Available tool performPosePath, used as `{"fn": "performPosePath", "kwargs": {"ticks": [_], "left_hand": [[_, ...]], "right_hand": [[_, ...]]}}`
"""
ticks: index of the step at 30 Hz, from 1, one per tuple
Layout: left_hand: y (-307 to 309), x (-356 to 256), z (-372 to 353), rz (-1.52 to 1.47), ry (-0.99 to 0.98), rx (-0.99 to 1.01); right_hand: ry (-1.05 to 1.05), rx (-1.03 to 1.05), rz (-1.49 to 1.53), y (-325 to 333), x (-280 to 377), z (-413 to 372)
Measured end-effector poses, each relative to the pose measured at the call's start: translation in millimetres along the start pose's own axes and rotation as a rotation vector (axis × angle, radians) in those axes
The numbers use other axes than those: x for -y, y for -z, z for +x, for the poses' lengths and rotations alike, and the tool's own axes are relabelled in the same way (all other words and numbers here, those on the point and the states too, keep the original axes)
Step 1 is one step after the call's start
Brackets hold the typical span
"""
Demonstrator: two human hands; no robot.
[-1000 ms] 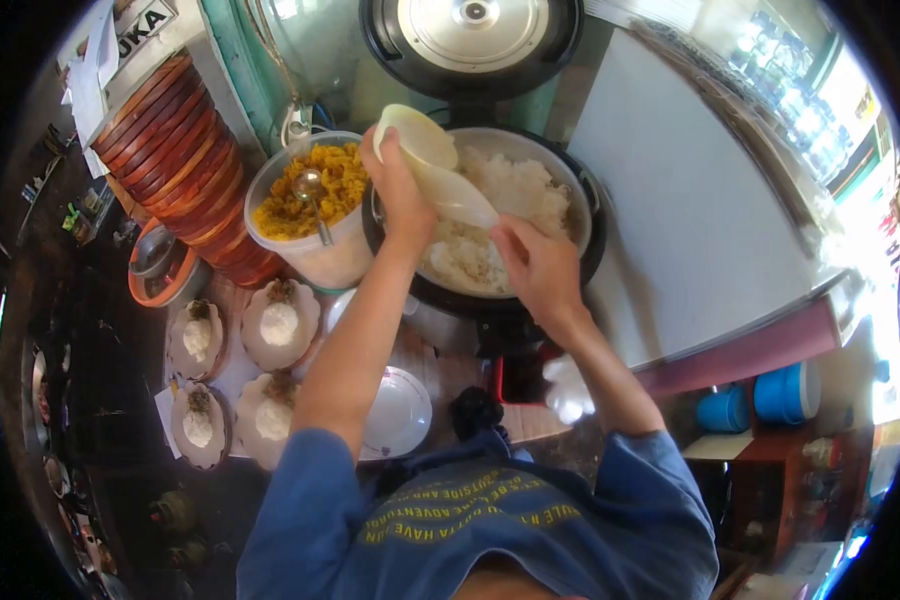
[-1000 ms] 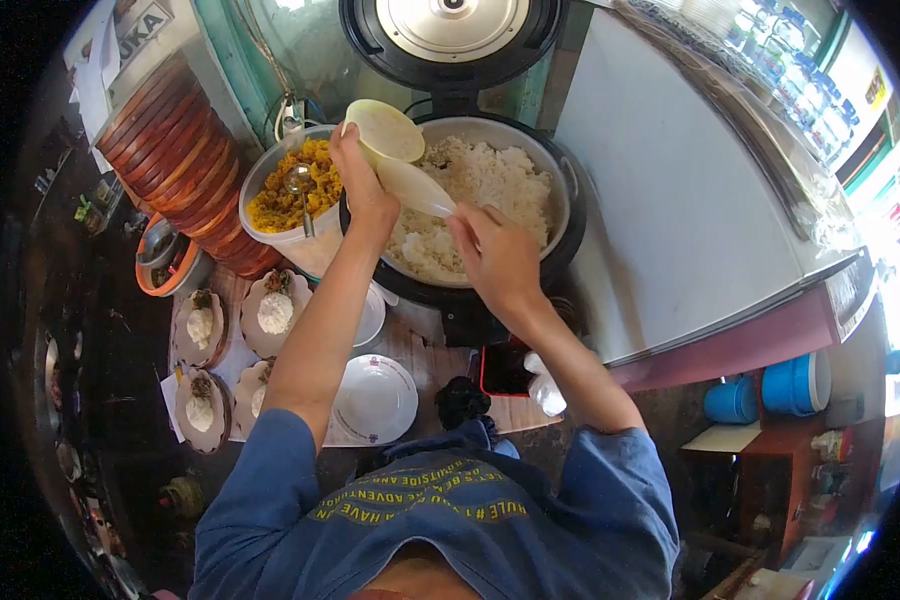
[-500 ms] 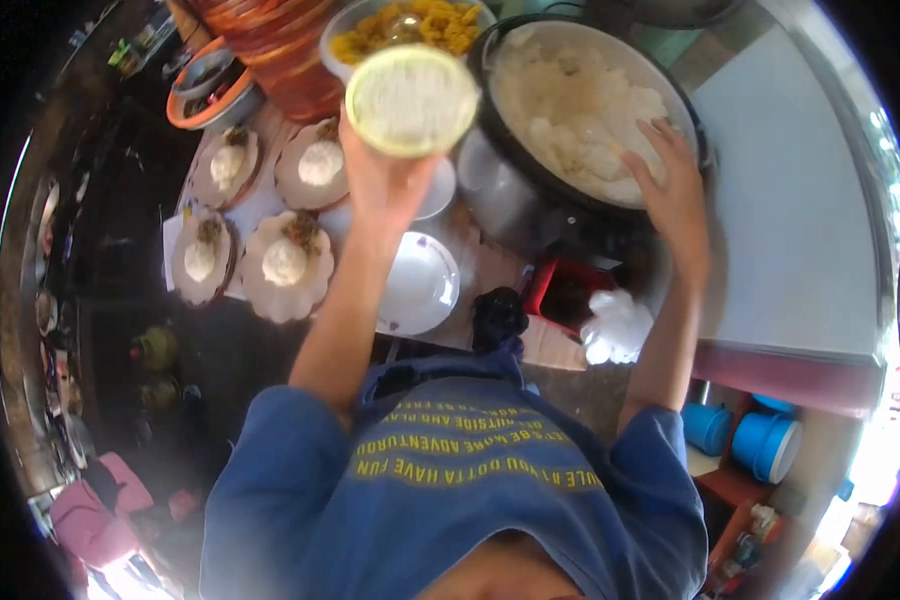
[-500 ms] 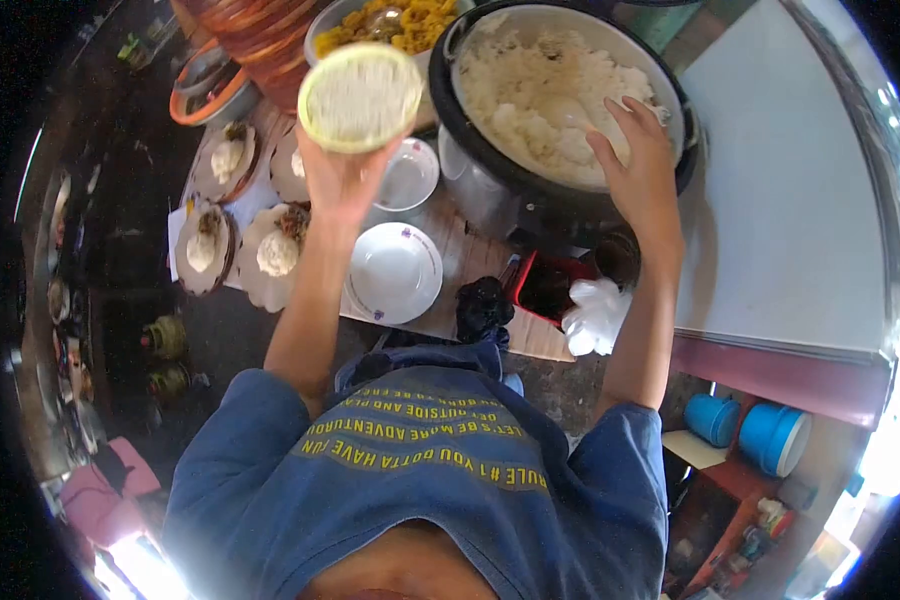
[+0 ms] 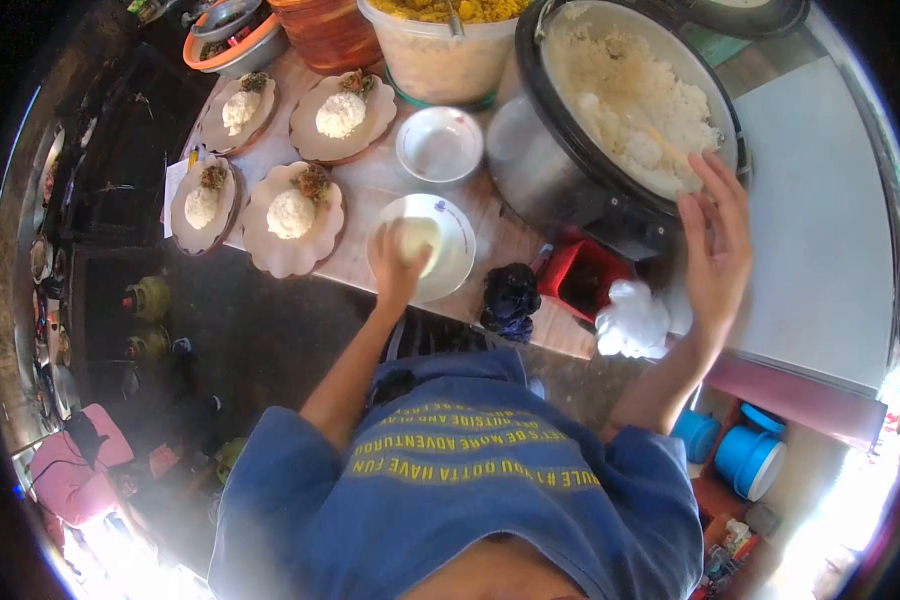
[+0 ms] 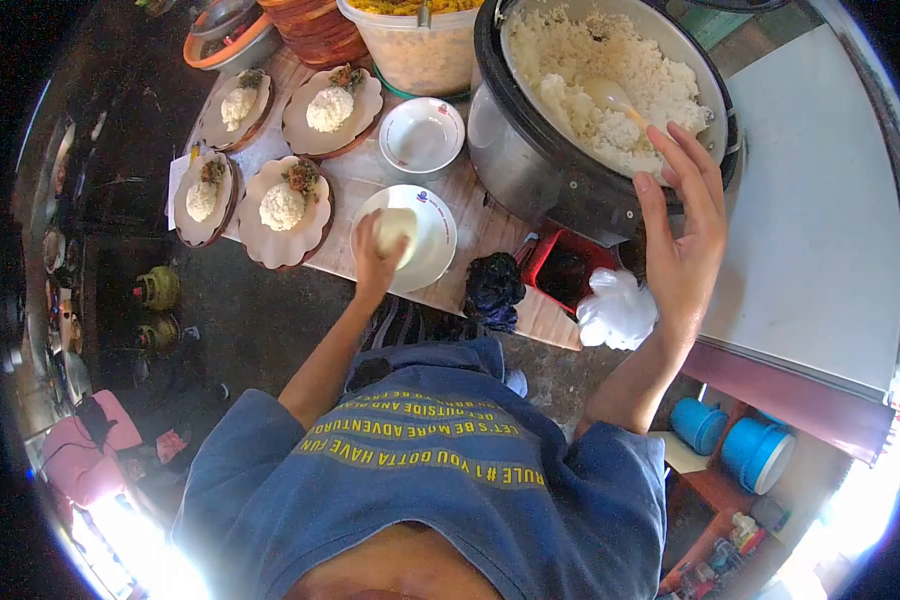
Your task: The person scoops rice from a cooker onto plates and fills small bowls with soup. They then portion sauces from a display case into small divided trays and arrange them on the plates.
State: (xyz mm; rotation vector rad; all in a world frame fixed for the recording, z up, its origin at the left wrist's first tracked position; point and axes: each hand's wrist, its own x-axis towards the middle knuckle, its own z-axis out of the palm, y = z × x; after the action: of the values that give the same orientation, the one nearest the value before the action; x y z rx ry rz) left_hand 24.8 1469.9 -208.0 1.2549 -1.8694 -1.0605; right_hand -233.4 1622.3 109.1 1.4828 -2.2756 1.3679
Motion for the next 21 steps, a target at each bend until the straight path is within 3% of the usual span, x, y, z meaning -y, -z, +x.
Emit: {"fn": "performPosePath", "kwargs": {"ticks": [1, 3, 6, 8, 11, 13, 15, 17, 21], "left_hand": [[-8.9, 1.3, -0.3, 0.386, -0.262, -0.069], [-21.3, 8.7, -2.8, 0.340, -0.283, 0.032], [-30.4, 16.3, -3.2, 0.543, -0.353, 0.065], [-20.9, 12.8, -1.9, 0.360, -0.330, 0.056], [12.1, -63.1, 10.5, 0.244, -0.353, -0.120], [25.7, -128.1, 33.6, -0.036, -0.525, -0.219], [33.7, -201.1, 58.2, -0.106, -0.761, -0.315], [27.8, -263.4, 80.7, -0.175, -0.972, -0.332], [-13.0, -338.4, 110.2, -0.103, -1.108, -0.269]], "right_hand": [[-0.003, 0.002, -0.003, 0.3, 0.4, -2.6], [-0.004, 0.003, -0.030, 0.9, 1.2, -7.4], [0.009, 0.006, -0.074, 7.2, 4.3, -15.3], [-0.010, 0.003, -0.100, 16.2, 10.9, -22.2], [-0.036, -0.021, -0.147, 31.9, 17.5, -31.6], [-0.021, -0.019, -0.132, 34.0, 15.2, -37.8], [-0.097, -0.061, -0.047, 34.3, 11.5, -43.0], [-0.082, -0.046, -0.032, 32.7, 9.7, -45.6], [-0.095, -0.039, -0.037, 34.8, 5.9, -54.8]]}}
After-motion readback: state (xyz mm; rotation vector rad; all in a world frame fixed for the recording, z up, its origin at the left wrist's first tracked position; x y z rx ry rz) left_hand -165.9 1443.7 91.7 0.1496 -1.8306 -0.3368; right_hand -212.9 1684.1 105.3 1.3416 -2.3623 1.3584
